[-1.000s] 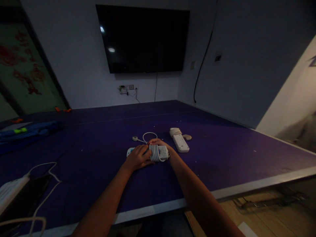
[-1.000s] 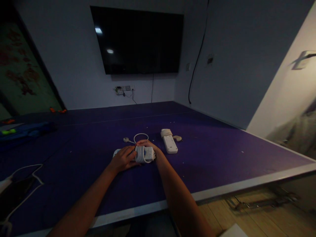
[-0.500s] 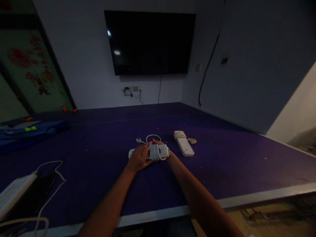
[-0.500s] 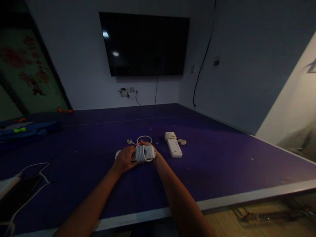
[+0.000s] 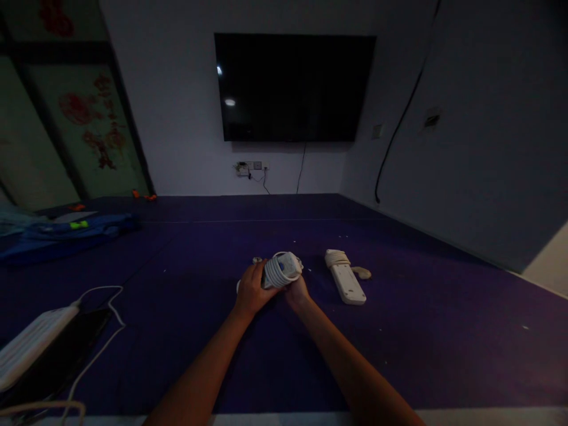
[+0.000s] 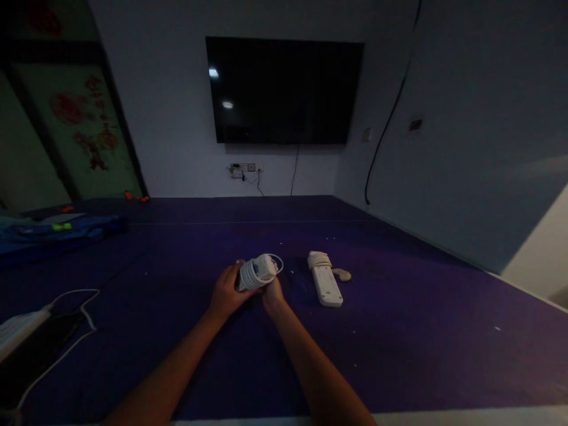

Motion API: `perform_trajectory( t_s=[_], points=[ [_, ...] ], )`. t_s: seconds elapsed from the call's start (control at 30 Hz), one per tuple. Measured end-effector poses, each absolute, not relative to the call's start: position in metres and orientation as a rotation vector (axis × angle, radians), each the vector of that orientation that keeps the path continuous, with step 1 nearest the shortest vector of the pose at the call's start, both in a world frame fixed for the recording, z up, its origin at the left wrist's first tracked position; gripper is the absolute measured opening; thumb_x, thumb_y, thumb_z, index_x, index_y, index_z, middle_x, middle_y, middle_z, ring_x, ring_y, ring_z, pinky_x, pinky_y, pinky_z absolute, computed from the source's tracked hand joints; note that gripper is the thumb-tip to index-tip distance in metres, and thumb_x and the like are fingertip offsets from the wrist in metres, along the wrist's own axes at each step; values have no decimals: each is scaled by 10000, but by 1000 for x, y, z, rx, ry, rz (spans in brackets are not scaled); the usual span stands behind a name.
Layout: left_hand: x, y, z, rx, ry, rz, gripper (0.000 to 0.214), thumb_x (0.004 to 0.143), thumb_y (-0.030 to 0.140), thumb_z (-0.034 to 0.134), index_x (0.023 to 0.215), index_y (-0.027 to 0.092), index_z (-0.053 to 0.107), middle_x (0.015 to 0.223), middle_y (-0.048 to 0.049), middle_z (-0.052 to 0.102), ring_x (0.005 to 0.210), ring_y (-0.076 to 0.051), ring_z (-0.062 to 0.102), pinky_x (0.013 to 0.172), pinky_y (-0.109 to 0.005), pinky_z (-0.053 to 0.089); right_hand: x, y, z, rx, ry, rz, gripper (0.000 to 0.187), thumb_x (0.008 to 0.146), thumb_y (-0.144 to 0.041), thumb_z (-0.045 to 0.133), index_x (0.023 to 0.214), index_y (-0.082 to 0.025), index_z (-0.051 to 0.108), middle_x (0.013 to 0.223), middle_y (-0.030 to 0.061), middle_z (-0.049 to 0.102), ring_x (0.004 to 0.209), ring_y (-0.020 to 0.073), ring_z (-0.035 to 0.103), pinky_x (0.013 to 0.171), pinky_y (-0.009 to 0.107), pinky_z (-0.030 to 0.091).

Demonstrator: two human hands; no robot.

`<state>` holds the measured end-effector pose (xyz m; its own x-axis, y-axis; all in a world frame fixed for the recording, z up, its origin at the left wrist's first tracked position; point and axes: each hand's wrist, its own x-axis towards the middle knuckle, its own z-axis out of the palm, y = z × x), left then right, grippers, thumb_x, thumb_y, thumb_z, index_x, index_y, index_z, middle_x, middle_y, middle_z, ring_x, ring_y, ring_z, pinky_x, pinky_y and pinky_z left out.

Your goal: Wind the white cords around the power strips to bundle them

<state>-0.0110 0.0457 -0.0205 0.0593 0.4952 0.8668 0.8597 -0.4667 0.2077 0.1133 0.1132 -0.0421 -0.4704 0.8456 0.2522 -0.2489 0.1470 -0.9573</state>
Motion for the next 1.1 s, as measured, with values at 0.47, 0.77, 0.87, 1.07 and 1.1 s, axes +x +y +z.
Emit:
perform_trajectory(
  t_s=[0.47,0.77,0.87,1.07,1.1],
  points=[
    [-19,50,-15,-1844,-1524,-1521,649,737,528,599,1239,137,472,1034,-153,617,963,-261,599,816,-402,493,104,87,-16,-410,-1277,1506,332,582,-400,673,842,-196,642,913,58,685,953,241,592,892,351,427],
    [-13,44,-11,-2006,-1642,-1570,697,743,374,604,1358,124,392,1099,-168,590,1013,-268,562,868,-407,456,97,78,-14,-533,-1185,1331,459,534,-350,783,930,-181,623,951,72,699,908,241,636,847,375,479],
    [-11,45,-2,-2093,-1707,-1892,650,671,388,679,1257,151,526,1106,-141,615,1015,-252,576,891,-376,446,105,81,-9,-557,-1165,1324,387,573,-354,761,897,-182,638,933,76,704,906,250,641,856,389,474],
    [-9,45,2,-1829,-2058,-2920,556,565,560,715,909,124,686,849,-97,699,722,-183,633,658,-278,486,117,87,-6,-580,-1174,1355,341,602,-356,726,887,-183,651,896,75,708,897,259,643,839,385,471],
    [-8,45,1,-1764,-2131,-3001,553,539,574,724,852,121,686,771,-79,694,643,-159,616,601,-258,473,118,87,-7,-569,-1189,1371,342,599,-351,726,888,-183,651,894,75,708,894,259,644,836,382,471]
  ],
)
